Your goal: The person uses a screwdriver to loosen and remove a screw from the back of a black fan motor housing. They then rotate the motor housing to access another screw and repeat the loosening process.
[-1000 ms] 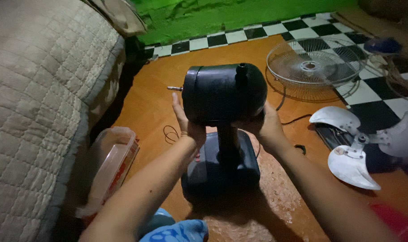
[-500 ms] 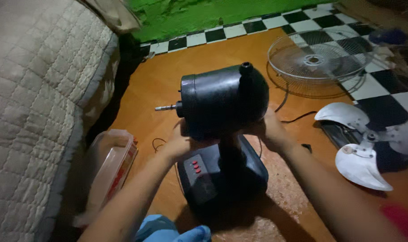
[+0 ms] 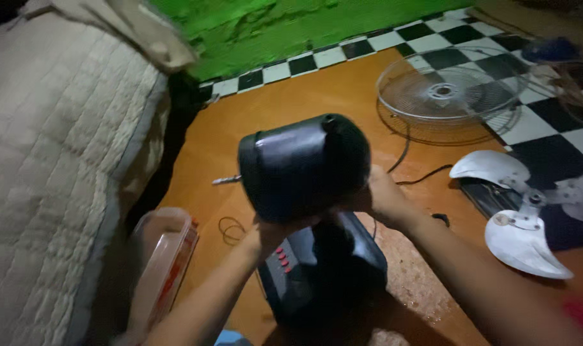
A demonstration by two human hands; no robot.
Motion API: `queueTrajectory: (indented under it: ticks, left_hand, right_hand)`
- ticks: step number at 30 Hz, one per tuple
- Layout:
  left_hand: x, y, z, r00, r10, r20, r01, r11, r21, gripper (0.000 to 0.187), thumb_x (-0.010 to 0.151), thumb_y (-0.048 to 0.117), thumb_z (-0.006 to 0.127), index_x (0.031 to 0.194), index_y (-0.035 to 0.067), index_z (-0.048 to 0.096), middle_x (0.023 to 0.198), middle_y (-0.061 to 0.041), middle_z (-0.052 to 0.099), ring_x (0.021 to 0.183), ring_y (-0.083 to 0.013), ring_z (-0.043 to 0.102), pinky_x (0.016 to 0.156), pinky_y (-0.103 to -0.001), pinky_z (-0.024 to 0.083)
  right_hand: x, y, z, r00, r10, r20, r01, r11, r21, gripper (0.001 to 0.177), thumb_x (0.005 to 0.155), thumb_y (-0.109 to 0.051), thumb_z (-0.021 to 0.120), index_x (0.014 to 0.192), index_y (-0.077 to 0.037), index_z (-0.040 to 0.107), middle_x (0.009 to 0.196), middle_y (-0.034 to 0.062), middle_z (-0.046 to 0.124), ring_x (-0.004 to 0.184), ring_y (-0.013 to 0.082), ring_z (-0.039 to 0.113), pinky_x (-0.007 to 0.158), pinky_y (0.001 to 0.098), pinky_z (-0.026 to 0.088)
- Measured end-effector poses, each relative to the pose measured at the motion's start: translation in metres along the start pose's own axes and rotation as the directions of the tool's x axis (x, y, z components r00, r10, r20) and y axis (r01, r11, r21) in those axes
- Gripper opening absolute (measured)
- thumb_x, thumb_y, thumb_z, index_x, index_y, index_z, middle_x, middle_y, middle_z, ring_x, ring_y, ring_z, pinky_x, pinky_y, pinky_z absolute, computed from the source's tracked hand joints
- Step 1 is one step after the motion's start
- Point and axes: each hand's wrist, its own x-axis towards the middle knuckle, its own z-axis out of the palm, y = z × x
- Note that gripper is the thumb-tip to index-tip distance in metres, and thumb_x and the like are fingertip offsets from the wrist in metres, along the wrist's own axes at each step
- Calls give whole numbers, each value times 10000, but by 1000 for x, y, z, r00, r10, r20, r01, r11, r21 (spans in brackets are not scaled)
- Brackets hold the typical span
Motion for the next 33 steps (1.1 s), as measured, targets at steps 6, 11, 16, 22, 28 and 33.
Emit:
queueTrajectory:
  ticks: [6,11,16,22,28,33]
  left_hand:
    - [2,-14,0,999,-36,15,37,997,-68,597,798,182,843,1354,114,636,1319,-86,700,1219,-247,670,1046,-411,566]
    - [-12,-22,-6,996,-87,34,89,993,-83,591,812,163,816,1367,118,616,1321,-80,687,1217,-248,658,1037,-414,558]
    - [-22,-31,-9,992,-118,34,121,986,-113,586,827,144,789,1380,122,596,1324,-75,674,1215,-249,646,1028,-417,550]
    - [-37,-51,-23,988,-154,26,156,967,-200,565,857,126,756,1394,124,580,1339,-64,666,1227,-259,634,1038,-426,520]
    - [-33,-82,-43,836,366,409,-465,77,882,453,952,212,639,1394,123,595,1397,-68,606,1308,-246,571,1128,-437,428]
    - [-32,-101,-40,807,201,555,-317,-645,695,502,983,289,483,1449,122,564,1474,-109,554,1376,-270,505,1157,-443,369]
  right_hand:
    - [0,-37,-3,993,-118,-13,111,962,-251,789,518,-214,991,1216,-70,653,1155,47,734,1091,192,691,952,362,566]
    - [-5,-61,2,989,144,-11,-144,977,-158,766,496,-225,978,1195,-93,694,1150,30,752,1102,191,717,911,392,625]
    - [-8,-72,-4,991,93,98,-80,989,-125,871,527,-243,967,1302,-122,589,1221,45,735,1166,189,692,946,373,595]
    - [-45,-61,-47,991,-9,-135,1,998,-64,510,873,-194,731,1358,-58,652,1245,157,760,1148,262,720,993,418,570]
    - [-76,-54,-71,952,-8,-306,75,976,207,395,1018,-116,536,1410,-66,525,1075,156,751,1052,228,740,968,378,596]
    - [-88,-63,-82,950,-55,-307,112,979,171,274,969,-83,613,1217,23,661,1074,127,739,1013,206,745,931,355,622]
